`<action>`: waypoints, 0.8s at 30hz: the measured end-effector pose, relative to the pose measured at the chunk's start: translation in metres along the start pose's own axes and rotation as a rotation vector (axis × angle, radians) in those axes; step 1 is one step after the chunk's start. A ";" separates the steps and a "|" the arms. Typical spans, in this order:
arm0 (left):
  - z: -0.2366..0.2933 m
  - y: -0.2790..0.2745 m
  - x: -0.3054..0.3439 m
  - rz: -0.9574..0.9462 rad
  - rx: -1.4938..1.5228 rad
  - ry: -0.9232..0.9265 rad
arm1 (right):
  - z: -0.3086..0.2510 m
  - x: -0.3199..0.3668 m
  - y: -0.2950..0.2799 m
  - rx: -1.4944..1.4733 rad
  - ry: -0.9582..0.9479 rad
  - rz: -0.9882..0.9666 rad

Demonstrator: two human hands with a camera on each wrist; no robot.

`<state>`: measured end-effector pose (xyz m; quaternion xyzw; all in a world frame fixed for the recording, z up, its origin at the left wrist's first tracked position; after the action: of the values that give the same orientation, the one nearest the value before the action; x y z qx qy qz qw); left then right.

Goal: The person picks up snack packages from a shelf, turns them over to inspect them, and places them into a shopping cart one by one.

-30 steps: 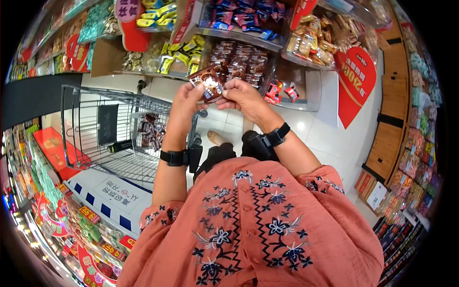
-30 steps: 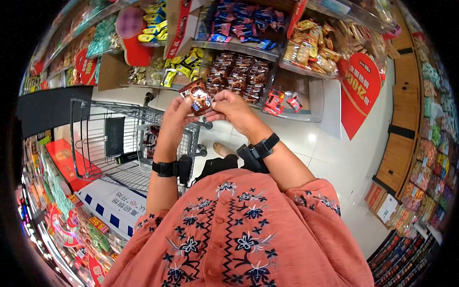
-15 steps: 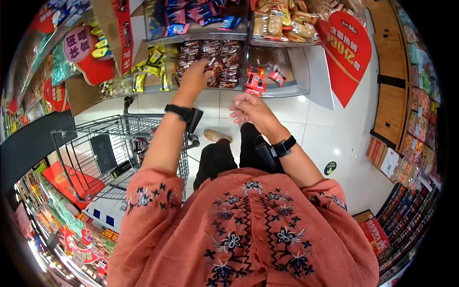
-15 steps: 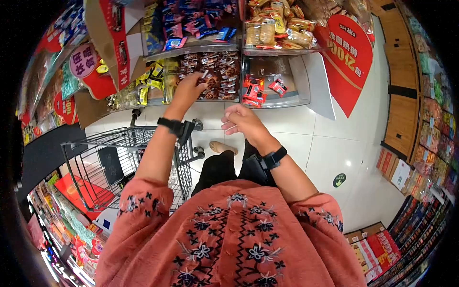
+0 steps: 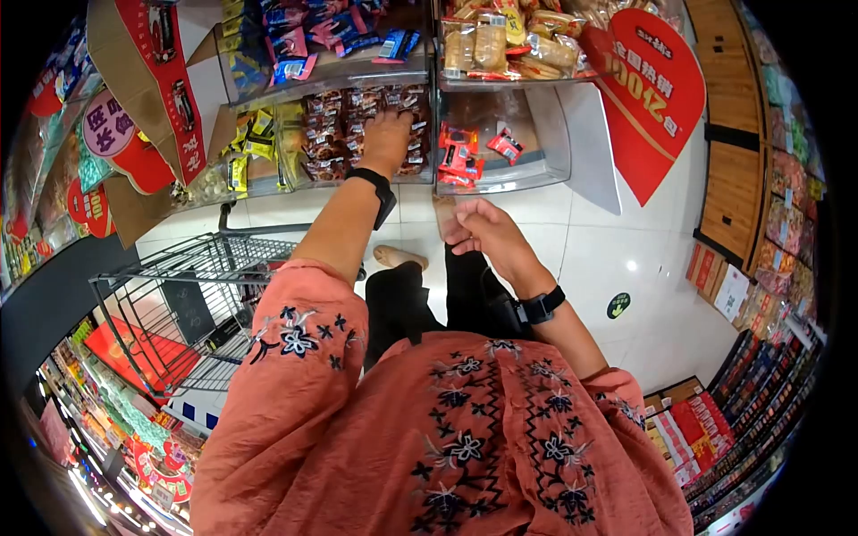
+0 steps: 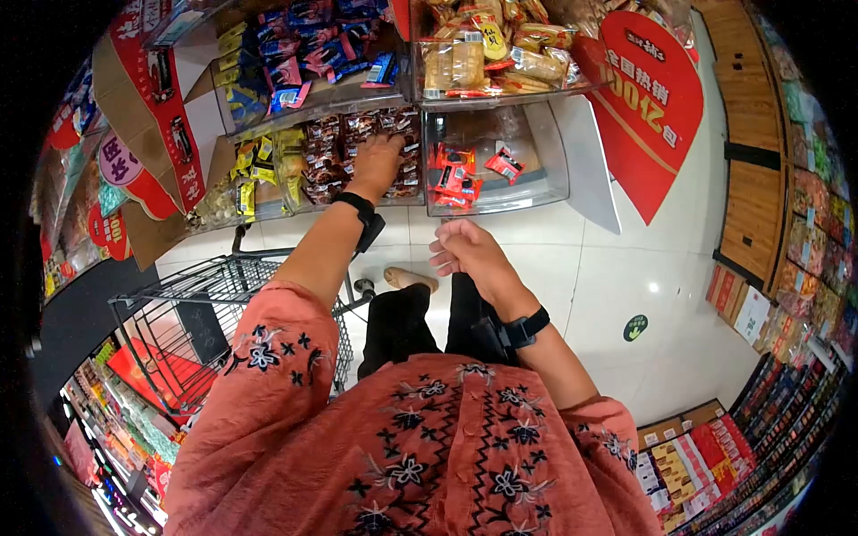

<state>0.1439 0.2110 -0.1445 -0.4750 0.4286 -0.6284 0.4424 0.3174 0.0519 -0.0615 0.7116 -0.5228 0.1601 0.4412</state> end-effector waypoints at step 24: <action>-0.268 -0.121 0.473 0.794 0.985 -1.054 | 0.064 -0.023 0.268 0.668 0.136 -0.509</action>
<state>-0.2106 -0.1834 0.0261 -0.2724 -0.0240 -0.2357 0.9326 0.0562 -0.0025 0.0101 0.9096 -0.2196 0.2532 0.2455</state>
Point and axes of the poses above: each hand's wrist, its own x-axis away from the middle knuckle, its own y-axis out of the palm, z = x × y, the point moved 9 cm from there along -x, towards the middle knuckle, and after that the axes turned 4 degrees about -y, right-handed, at the moved point
